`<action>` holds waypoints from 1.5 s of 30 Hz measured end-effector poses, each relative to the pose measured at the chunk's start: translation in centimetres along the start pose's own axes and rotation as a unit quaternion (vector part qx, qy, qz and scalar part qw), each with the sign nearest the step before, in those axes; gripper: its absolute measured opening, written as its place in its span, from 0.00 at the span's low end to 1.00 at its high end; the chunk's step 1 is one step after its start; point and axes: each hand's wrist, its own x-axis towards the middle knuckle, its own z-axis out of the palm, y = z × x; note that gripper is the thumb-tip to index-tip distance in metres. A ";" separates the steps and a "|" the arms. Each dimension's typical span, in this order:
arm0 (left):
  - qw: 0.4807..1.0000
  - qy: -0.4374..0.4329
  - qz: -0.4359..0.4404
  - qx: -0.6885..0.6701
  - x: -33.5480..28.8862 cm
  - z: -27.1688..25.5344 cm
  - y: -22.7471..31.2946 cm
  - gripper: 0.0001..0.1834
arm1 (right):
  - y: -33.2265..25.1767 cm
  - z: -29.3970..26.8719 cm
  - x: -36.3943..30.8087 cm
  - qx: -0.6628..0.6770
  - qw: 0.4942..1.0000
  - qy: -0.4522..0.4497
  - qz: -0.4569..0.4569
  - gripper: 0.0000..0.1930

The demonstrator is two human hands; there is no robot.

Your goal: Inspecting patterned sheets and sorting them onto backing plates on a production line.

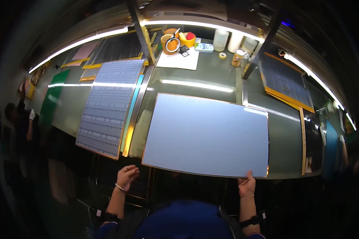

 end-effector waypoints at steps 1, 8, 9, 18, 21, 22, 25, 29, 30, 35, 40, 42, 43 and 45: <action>1.000 0.013 0.020 0.004 0.1 0.0 0.9 0.13 | -0.1 0.0 0.3 -0.006 1.000 -0.003 0.005 0.12; 0.990 -0.034 0.121 0.065 0.9 2.0 3.8 0.10 | -0.8 -0.2 1.5 -0.030 0.999 -0.023 -0.011 0.11; 0.982 -0.023 0.168 0.082 1.2 1.8 3.9 0.09 | -0.5 -0.1 1.7 -0.029 0.999 -0.028 -0.008 0.11; 0.632 0.077 0.410 0.653 3.5 -5.6 6.8 0.33 | -2.3 0.3 -1.7 -0.302 0.953 0.036 -0.004 0.21; 0.587 0.023 0.442 0.678 4.8 -4.7 8.7 0.30 | -4.0 0.8 -5.3 -0.413 0.902 0.106 -0.069 0.17; 0.588 -0.013 0.418 0.692 4.6 -4.1 9.7 0.30 | -4.1 1.0 -5.6 -0.379 0.915 0.080 -0.111 0.15; 0.565 -0.118 0.443 0.686 6.5 -4.3 11.0 0.21 | -1.1 1.2 -1.9 -0.239 0.956 -0.025 -0.171 0.05; 0.482 -0.100 0.603 0.628 5.8 -5.7 10.1 0.10 | 5.7 10.2 1.2 -0.244 0.953 -0.164 -0.076 0.11; 0.482 -0.083 0.635 0.598 4.8 -5.8 9.3 0.10 | 7.0 12.8 0.5 -0.343 0.907 -0.205 -0.134 0.11; 0.563 -0.056 0.614 0.550 5.7 -5.4 6.7 0.10 | 11.8 23.9 -5.0 -0.482 0.664 -0.438 -0.367 0.09; 0.597 0.050 0.587 0.545 5.9 -6.5 6.8 0.08 | 17.6 35.1 -9.4 -0.602 0.470 -0.579 -0.285 0.18; 0.649 0.120 0.548 0.513 5.1 -6.6 7.8 0.08 | 21.0 37.5 -10.2 -0.594 0.419 -0.637 -0.258 0.19; 0.673 0.162 0.526 0.494 5.2 -7.5 7.7 0.08 | 22.3 38.2 -10.4 -0.565 0.376 -0.615 -0.401 0.24; 0.639 0.179 0.537 0.521 7.6 -10.4 7.0 0.10 | 24.8 40.2 -11.6 -0.529 0.248 -0.602 -0.544 0.35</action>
